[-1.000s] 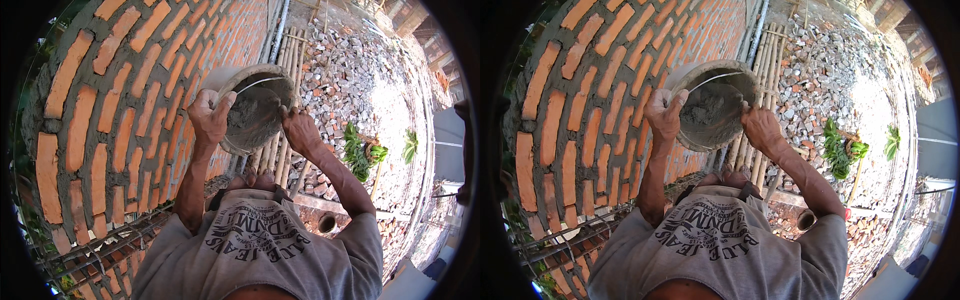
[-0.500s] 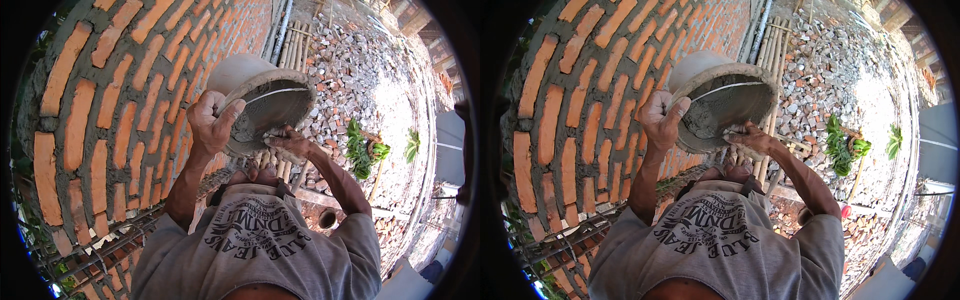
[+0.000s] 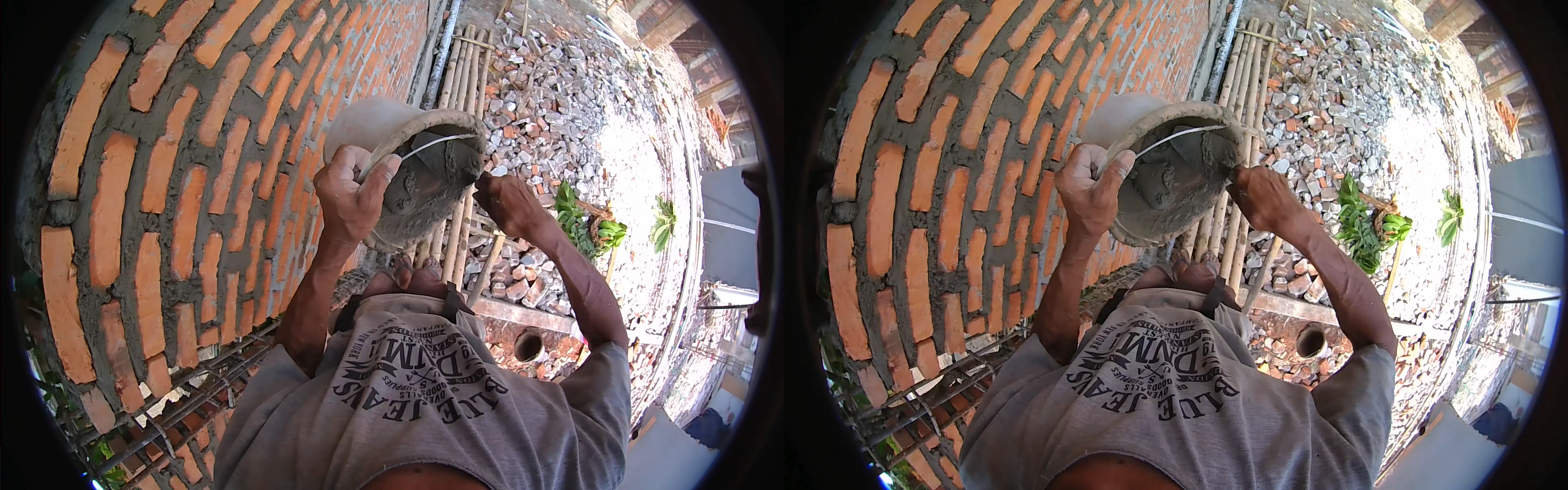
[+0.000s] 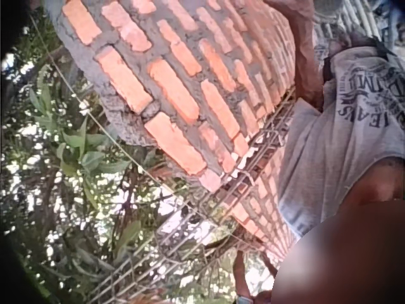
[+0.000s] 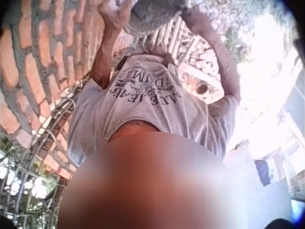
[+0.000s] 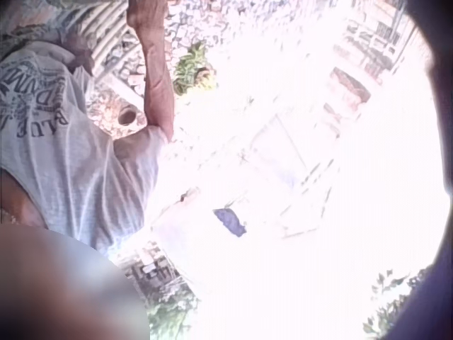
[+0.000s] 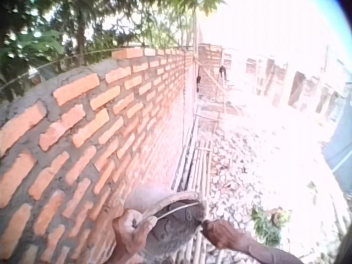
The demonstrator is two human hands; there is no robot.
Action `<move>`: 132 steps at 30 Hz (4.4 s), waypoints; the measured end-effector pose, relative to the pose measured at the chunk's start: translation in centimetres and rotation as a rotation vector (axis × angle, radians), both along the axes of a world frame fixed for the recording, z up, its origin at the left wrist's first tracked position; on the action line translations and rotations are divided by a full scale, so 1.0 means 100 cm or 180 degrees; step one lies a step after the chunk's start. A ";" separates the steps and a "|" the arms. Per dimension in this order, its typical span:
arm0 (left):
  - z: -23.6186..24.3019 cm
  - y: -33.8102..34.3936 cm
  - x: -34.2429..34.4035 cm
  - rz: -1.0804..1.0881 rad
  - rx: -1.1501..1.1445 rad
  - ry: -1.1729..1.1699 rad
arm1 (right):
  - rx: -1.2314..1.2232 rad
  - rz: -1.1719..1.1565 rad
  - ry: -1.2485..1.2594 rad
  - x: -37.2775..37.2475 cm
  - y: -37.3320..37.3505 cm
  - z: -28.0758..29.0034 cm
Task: The person scoops mortar from a bucket with a trowel and applies it to the top of a brick wall. They then place bricks onto the mortar, tap them into position, and scrape off excess mortar. The person repeats this process along the wall.
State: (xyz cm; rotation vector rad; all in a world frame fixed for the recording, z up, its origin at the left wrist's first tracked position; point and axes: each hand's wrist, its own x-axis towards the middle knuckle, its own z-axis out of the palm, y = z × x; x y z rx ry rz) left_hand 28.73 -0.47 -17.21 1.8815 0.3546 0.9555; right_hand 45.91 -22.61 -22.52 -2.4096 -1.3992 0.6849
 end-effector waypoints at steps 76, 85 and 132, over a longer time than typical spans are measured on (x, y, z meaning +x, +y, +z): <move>-0.124 -0.026 -0.135 0.2192 -0.0930 0.0430 | 0.3556 0.3539 -0.3850 -0.195 0.263 0.408; -0.115 -0.033 -0.148 0.2224 -0.1249 0.0677 | 0.2697 0.3181 0.0431 -0.186 0.213 0.386; 0.011 -0.007 -0.020 0.0211 -0.0306 -0.0354 | 0.0185 0.0967 -0.0325 -0.053 0.054 -0.007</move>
